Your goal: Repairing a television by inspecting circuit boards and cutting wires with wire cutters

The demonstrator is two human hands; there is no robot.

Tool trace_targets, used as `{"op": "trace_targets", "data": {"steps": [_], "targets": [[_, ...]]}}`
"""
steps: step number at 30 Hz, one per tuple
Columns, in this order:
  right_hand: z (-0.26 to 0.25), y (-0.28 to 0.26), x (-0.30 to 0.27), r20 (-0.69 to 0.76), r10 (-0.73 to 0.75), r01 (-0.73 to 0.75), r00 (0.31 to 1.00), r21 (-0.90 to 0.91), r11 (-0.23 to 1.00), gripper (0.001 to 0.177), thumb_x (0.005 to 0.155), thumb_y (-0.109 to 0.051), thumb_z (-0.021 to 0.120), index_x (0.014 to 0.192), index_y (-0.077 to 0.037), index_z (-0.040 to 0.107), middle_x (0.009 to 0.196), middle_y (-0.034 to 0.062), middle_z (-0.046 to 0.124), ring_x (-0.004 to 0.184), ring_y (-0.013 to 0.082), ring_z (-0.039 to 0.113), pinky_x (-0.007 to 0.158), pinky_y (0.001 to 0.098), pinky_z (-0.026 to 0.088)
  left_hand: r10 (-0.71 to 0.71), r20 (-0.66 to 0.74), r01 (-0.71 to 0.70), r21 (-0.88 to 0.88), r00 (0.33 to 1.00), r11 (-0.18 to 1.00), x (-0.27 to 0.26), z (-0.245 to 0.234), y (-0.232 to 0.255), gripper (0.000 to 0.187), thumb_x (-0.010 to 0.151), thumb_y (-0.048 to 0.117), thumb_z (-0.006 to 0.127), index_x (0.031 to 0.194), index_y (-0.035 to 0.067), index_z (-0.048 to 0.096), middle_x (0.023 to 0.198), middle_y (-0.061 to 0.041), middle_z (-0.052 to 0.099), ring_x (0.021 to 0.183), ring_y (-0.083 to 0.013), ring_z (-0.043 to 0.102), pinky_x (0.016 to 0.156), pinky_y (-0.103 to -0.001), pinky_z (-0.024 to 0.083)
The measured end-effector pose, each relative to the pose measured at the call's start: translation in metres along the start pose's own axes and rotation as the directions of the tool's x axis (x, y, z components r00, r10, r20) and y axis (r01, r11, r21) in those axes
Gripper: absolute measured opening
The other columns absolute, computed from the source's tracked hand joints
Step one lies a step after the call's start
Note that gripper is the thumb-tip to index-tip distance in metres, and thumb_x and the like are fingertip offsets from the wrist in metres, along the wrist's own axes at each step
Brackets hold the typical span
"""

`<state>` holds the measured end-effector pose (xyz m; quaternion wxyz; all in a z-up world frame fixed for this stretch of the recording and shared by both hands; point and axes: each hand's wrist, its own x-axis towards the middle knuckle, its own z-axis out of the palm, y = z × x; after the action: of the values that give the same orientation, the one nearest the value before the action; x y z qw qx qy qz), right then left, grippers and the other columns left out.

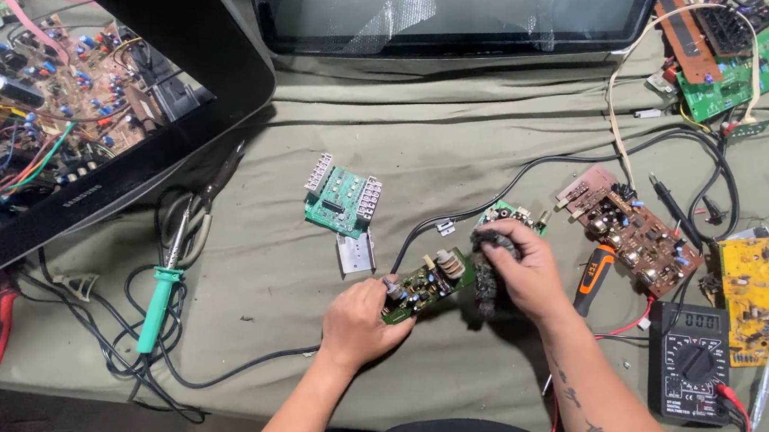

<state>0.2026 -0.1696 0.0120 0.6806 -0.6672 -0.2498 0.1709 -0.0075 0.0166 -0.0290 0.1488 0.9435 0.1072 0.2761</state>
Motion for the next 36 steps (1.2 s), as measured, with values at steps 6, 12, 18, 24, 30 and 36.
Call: {"op": "trace_targets", "data": {"steps": [6,12,18,24,30,36], "targets": [[0.003,0.013,-0.001,0.047,-0.121,0.117,0.992,0.069,0.991,0.013,0.086,0.0,0.075,0.098,-0.001,0.072,0.099,0.0153,0.072,0.096,0.0218,0.065,0.089,0.0378,0.051,0.009,0.008,-0.009,0.003,1.0,1.0,-0.003,0.003,-0.003,0.06,0.077,0.064,0.075,0.112,0.016,0.068,0.077,-0.001,0.06,0.072,-0.0207,0.067,0.065,-0.032,0.056],[0.007,-0.022,-0.001,0.187,-0.1,0.073,0.977,0.145,0.987,0.047,0.099,-0.035,0.05,0.1,0.004,0.076,0.106,0.0253,0.075,0.106,0.0295,0.07,0.097,0.0411,0.049,0.013,-0.008,-0.013,0.018,1.0,1.0,-0.002,0.003,-0.003,0.056,0.078,0.062,0.076,0.108,0.015,0.068,0.075,-0.001,0.058,0.069,-0.0212,0.066,0.064,-0.032,0.055],[0.006,-0.001,-0.006,0.157,0.071,-0.083,0.985,0.068,0.994,0.029,0.09,-0.014,0.073,0.115,0.0,0.073,0.106,0.0136,0.073,0.102,0.0187,0.061,0.095,0.0404,0.05,0.013,-0.003,-0.013,0.009,1.0,1.0,-0.001,0.004,-0.003,0.058,0.076,0.063,0.077,0.108,0.016,0.068,0.074,0.0,0.059,0.068,-0.0206,0.067,0.063,-0.032,0.056],[0.004,0.01,-0.005,0.225,0.19,-0.179,0.956,-0.066,0.982,0.019,0.101,-0.015,0.062,0.099,-0.004,0.077,0.077,0.0012,0.063,0.082,0.0132,0.054,0.081,0.0327,0.048,0.017,0.024,-0.018,0.05,1.0,0.999,0.004,0.001,0.002,0.057,0.078,0.062,0.075,0.107,0.015,0.067,0.074,-0.001,0.058,0.07,-0.0211,0.067,0.063,-0.032,0.055],[0.005,0.014,-0.005,0.173,0.128,-0.096,0.977,-0.182,0.979,0.023,0.099,-0.019,0.065,0.079,-0.01,0.073,0.057,-0.0015,0.05,0.065,0.0095,0.046,0.063,0.0288,0.042,0.035,0.033,-0.035,0.013,0.999,0.999,0.001,0.002,0.0,0.057,0.079,0.063,0.075,0.108,0.014,0.067,0.077,-0.002,0.061,0.072,-0.0222,0.068,0.065,-0.032,0.056],[0.001,-0.026,-0.003,0.299,0.153,-0.155,0.942,-0.018,0.988,0.013,0.096,-0.011,0.066,0.092,-0.007,0.078,0.069,-0.0036,0.062,0.075,0.0103,0.051,0.075,0.03,0.047,0.023,0.027,-0.023,0.006,0.999,1.0,0.005,-0.003,0.003,0.058,0.078,0.065,0.075,0.106,0.015,0.067,0.074,-0.001,0.059,0.069,-0.0219,0.067,0.064,-0.033,0.056]]}}
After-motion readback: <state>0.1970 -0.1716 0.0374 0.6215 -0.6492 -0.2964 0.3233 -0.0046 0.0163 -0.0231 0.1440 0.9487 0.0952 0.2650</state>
